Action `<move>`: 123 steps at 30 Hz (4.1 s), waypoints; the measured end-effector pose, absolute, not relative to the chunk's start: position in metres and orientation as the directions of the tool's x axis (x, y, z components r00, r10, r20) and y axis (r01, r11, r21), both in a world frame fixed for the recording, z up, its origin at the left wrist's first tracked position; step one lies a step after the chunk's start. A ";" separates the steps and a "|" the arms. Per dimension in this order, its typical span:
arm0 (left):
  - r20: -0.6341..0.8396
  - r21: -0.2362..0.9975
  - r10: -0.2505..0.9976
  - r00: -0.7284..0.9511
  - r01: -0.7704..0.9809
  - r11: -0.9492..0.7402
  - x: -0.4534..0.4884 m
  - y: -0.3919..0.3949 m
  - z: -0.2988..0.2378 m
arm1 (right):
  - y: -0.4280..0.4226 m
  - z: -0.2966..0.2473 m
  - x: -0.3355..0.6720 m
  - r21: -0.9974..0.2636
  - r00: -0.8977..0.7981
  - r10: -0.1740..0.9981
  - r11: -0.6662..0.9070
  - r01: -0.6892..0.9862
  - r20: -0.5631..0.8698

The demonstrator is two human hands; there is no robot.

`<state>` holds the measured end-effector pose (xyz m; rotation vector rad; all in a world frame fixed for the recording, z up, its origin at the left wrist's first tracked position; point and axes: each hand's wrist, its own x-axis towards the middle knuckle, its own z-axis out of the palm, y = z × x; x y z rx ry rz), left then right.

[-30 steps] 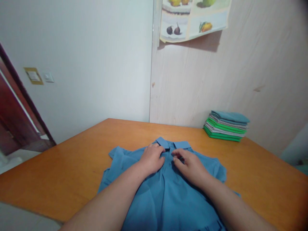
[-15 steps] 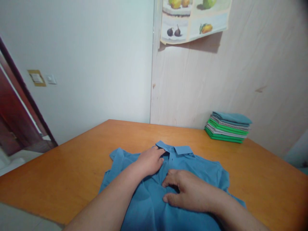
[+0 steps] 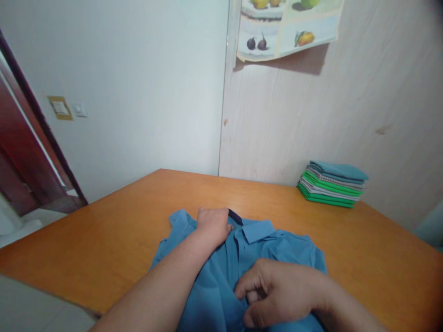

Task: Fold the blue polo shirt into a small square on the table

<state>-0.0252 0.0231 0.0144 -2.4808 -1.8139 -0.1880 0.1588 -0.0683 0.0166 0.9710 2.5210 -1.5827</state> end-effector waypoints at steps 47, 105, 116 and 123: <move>-0.105 0.853 0.802 0.587 0.468 -0.230 -0.016 0.018 0.000 | -0.016 -0.027 0.165 -0.727 -0.038 0.999 0.042 0.685 0.023; 0.038 0.644 0.869 0.494 0.653 -0.399 0.001 0.023 -0.009 | -0.022 -0.019 0.167 -0.901 -0.018 0.995 -0.079 0.427 -0.096; 0.080 0.633 0.862 0.501 0.642 -0.432 0.002 0.022 -0.007 | -0.023 -0.018 0.166 -0.912 -0.048 0.996 -0.048 0.406 -0.074; 0.096 0.633 0.852 0.514 0.629 -0.451 0.002 0.021 -0.007 | -0.025 -0.015 0.165 -0.928 -0.037 0.996 -0.066 0.366 -0.086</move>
